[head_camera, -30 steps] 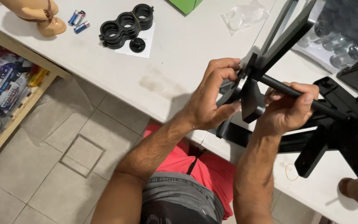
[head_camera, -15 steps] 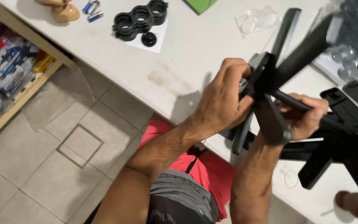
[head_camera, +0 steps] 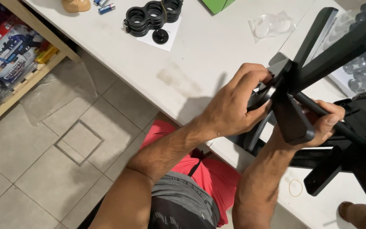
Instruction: Assembling a black plastic multi-tiered stand or rack on a white table.
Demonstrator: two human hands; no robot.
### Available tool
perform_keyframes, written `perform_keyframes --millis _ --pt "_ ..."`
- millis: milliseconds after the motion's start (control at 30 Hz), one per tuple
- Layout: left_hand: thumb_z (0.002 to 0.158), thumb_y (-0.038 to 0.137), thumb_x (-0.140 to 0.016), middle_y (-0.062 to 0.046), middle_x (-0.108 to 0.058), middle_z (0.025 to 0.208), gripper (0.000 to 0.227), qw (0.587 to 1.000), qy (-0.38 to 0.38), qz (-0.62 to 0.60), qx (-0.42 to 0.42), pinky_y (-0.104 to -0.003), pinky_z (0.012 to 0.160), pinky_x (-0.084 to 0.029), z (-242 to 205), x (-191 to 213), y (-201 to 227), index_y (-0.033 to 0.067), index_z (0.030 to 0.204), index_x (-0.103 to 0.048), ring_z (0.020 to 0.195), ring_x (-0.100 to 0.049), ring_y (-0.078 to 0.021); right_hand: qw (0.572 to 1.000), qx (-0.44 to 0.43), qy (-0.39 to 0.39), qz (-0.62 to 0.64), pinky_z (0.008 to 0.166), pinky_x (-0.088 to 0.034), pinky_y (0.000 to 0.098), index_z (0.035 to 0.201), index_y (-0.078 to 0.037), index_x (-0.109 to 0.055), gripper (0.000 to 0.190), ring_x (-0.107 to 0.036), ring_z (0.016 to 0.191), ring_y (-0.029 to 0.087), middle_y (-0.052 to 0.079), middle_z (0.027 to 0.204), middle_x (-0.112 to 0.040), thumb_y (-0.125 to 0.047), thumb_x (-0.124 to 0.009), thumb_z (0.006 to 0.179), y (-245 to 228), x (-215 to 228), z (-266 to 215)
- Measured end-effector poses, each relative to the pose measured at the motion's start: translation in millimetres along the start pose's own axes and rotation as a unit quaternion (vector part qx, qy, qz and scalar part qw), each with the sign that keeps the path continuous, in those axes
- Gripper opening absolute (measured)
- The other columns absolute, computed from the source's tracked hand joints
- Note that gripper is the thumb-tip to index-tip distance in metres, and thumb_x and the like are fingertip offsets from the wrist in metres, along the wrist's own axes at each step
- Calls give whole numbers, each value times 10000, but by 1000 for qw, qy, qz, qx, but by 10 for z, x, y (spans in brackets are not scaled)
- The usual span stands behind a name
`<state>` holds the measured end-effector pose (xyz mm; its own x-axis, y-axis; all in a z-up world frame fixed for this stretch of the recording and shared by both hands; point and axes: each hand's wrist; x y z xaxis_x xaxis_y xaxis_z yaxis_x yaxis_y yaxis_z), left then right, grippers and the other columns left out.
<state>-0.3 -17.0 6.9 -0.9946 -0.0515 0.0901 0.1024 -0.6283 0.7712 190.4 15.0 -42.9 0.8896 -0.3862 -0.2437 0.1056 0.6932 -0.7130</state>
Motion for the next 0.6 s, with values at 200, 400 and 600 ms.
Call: perform_keyframes --millis 200,400,600 --pt "887 154 -697 -120 -544 1276 435 998 -52 -29 19 -355 1095 -537 29 108 -89 22 1263 -524 1199 -597 -262 995 64 -61 46 708 -425 337 989 -42 -465 444 -437 729 202 71 887 -417 -479 -400 1031 50 -3 -8" --pt "902 602 -594 -97 -545 1284 654 997 -69 -40 2 -385 1105 -562 -15 126 -185 60 1267 -565 1212 -613 -248 976 -96 63 186 769 -440 352 953 -116 -587 342 -537 815 191 27 844 -516 -444 -636 870 85 -4 -25" --pt "964 360 -705 -167 -589 1329 476 999 -8 -37 -29 -418 1138 -565 -131 49 -224 21 1283 -605 1258 -650 -313 993 -36 -27 109 801 -441 318 1031 -103 -509 531 -500 826 183 60 881 -486 -622 -548 926 64 -44 -61"
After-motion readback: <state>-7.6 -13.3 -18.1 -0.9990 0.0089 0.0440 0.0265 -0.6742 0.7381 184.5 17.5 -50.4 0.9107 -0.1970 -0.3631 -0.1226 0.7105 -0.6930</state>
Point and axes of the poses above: each hand's wrist, its own z-axis towards the middle knuckle, its own x-axis out of the back of the hand, y = z × x
